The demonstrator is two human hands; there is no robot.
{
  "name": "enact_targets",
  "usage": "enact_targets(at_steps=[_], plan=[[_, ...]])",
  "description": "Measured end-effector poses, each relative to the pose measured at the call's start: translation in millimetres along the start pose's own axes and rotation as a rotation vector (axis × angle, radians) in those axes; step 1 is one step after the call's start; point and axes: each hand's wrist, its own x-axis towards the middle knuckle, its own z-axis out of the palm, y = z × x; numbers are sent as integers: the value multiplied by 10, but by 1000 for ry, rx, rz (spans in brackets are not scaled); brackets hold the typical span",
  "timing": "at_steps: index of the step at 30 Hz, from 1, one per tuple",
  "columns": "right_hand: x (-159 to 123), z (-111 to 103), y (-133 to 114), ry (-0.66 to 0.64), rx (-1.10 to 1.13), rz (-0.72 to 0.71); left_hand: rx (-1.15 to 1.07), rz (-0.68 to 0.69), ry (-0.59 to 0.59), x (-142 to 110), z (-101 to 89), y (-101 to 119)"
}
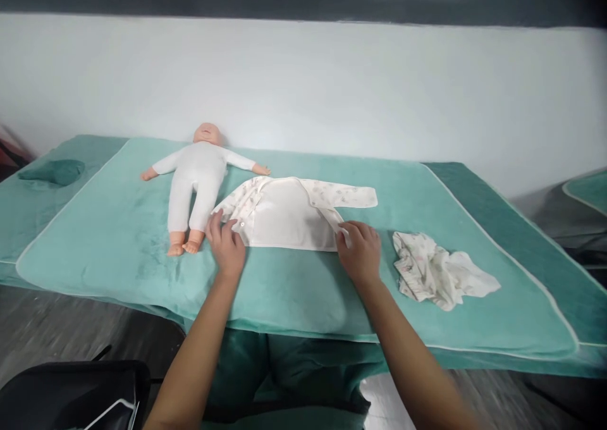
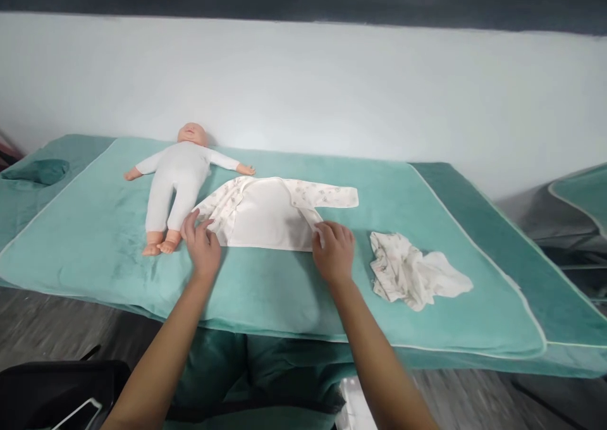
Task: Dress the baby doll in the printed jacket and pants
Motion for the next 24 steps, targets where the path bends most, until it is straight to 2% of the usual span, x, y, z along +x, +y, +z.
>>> enact_targets(at_steps=[5, 8, 10, 12, 15, 18, 21, 24], plan=[[535, 235, -119, -279, -139, -16, -4, 204, -240, -19, 47, 42], [810, 368, -169, -426, -196, -11, 88, 165, -288, -4, 78, 63], [939, 428, -140, -476, -160, 53, 157, 100, -286, 7, 104, 65], [1030, 479, -43, -471, -53, 188, 198, 54, -284, 14, 128, 59], [1114, 560, 200, -367, 117, 418, 200, 34, -292, 18, 147, 56], [1142, 640, 450, -283, 161, 532, 189, 24, -298, 21, 144, 62], [1086, 683, 567, -229, 140, 495, 181, 23, -299, 20, 137, 67], [918, 672, 499, -198, 66, 279, 177, 20, -289, 12, 138, 65]])
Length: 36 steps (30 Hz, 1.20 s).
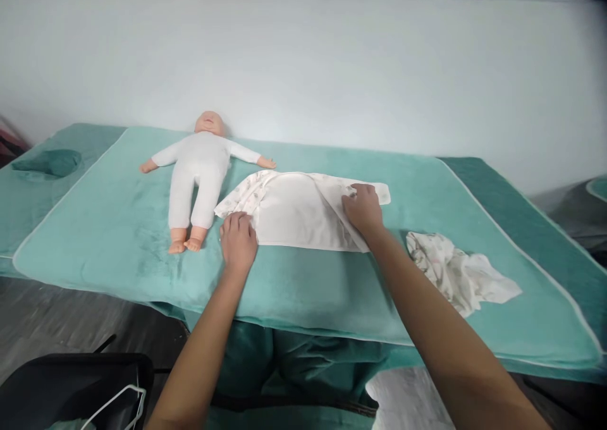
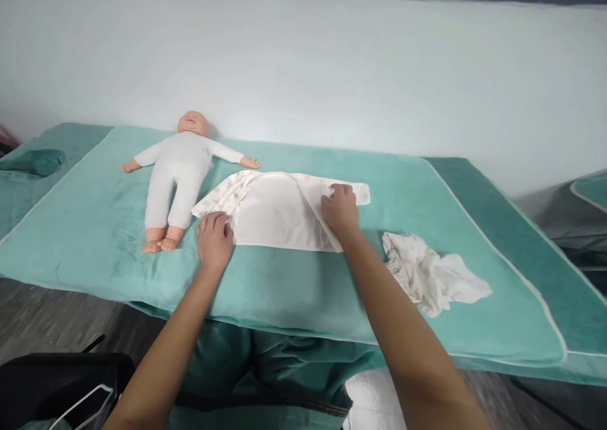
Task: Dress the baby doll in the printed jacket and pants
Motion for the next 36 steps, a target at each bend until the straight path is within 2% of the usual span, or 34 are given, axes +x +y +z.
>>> enact_targets(at_steps=[2, 4, 8, 11, 14, 16, 20, 22, 24, 28, 32, 36], plan=[[-177, 15, -65, -47, -66, -192, 8, -12, 5, -4, 3, 1], [-341, 28, -132, -127, -120, -310, 26, -29, 8, -5, 4, 6], [-506, 11, -217, -233, -184, -269, 86, -55, 13, 10, -1, 29], [-540, -22, -322, -206, -178, -270, 120, -67, 19, 28, -4, 52], [-559, 24, -571, -169, -8, -341, 147, -81, 9, 33, -7, 65], [-539, 134, -830, -206, 230, -291, 166, -81, 12, 25, -9, 62], [-380, 455, -1442, -375, 693, -3, 162, -20, 89, -3, -1, 26], [-281, 588, -1685, -431, 779, 74, 139, 27, 122, -18, 15, -2], [-206, 674, -1820, -432, 729, 80, 97, 77, 132, -35, 38, -31], [-159, 728, -1794, -431, 656, 8, -15, 169, 152, -76, 75, -67], [-184, 735, -1682, -466, 825, -39, -127, 264, 146, -105, 77, -57], [-193, 780, -1667, -430, 1044, -55, -95, 358, 164, -106, 64, -28]])
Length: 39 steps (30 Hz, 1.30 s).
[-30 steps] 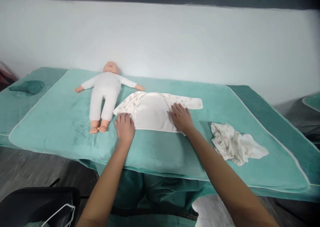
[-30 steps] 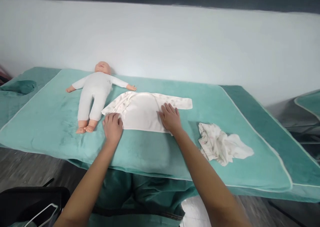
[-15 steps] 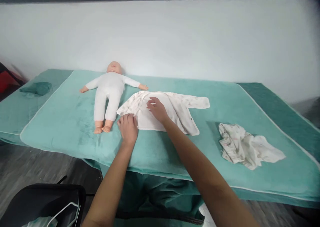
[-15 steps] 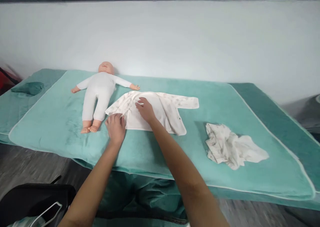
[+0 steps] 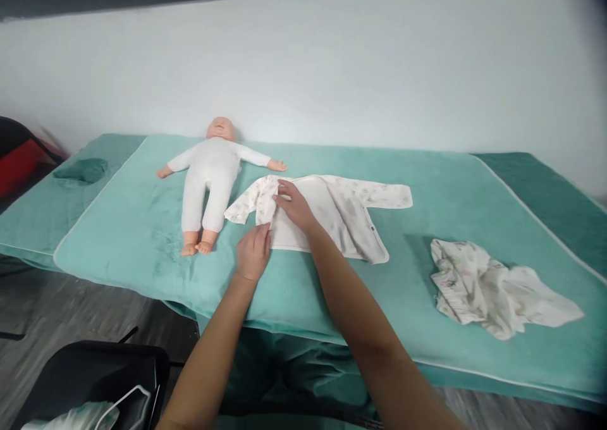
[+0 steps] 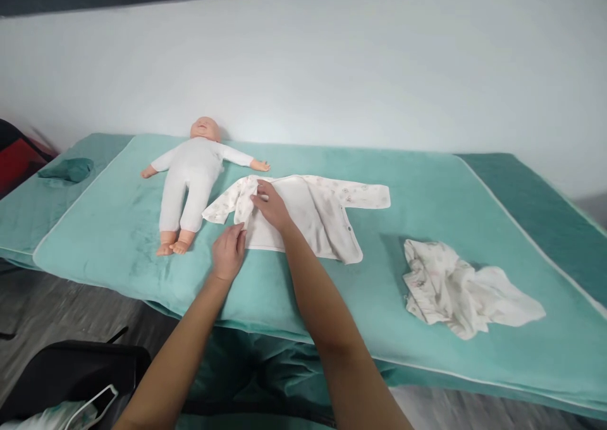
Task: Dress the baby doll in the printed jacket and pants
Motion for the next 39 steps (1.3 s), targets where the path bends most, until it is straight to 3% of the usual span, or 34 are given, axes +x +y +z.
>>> enact_targets(at_steps=[5, 9, 15, 19, 22, 27, 33, 39], plan=[[52, -26, -2, -85, 341, -36, 65, 69, -83, 34, -13, 22], [73, -51, -58, -117, 372, -75, 47, 71, -116, 45, -68, 87], [63, -87, -42, -50, 389, -4, -56, -232, -69, -87, -206, 256], [67, -88, -24, -55, 397, 48, -80, -315, -62, -179, -234, 276], [62, -56, -22, -46, 363, 23, -72, -334, -59, -188, -219, 250], [44, -36, 27, 1, 101, -27, -116, -375, 4, -171, -205, 252], [46, -73, 83, -92, 15, -123, -187, -554, 99, -186, -219, 271], [14, -103, 49, -28, -17, -53, -197, -508, 228, -181, -238, 245]])
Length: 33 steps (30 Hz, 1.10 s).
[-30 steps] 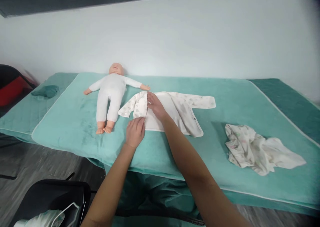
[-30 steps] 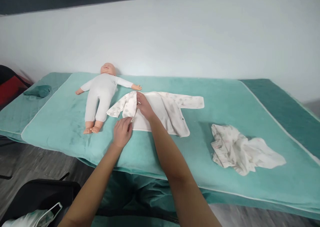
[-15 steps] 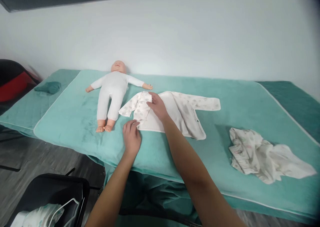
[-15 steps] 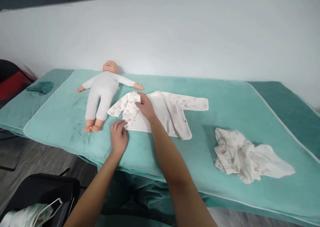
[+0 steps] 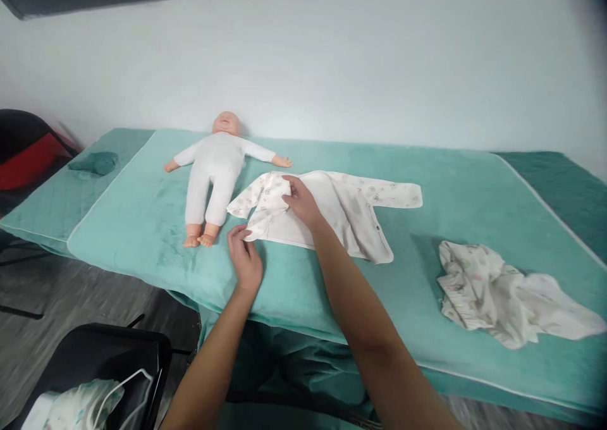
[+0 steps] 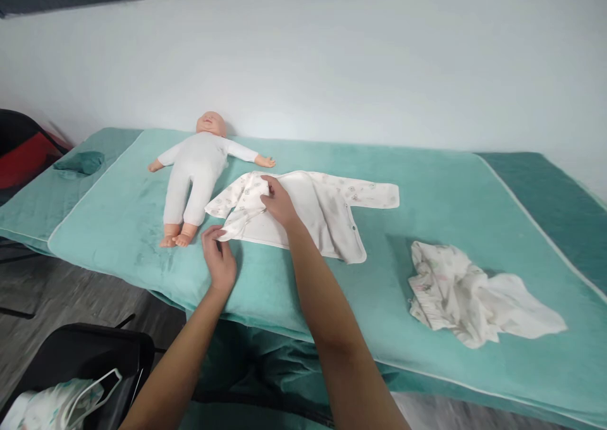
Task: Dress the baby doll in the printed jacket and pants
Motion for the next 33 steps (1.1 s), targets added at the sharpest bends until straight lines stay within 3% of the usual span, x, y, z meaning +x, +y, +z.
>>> enact_targets(at_steps=[6, 13, 20, 22, 26, 30, 33], plan=[[-22, -12, -26, 90, -225, 28, 18, -49, 8, -8, -15, 31], [-14, -36, -77, 204, -304, 99, 203, 109, -214, -7, 13, 37], [2, -132, -105, 294, -38, 201, 98, -4, -69, 1, 21, 11], [-2, -121, -127, 266, 169, 216, 63, -66, 5, 6, 18, 10], [-41, -50, -219, 81, 479, 142, 72, -92, 101, 13, 22, 11], [-95, 10, -281, -15, 505, 75, 45, -86, 55, 0, 32, 16], [-118, 23, -260, -11, 469, 87, 74, -45, -24, -7, 31, 17]])
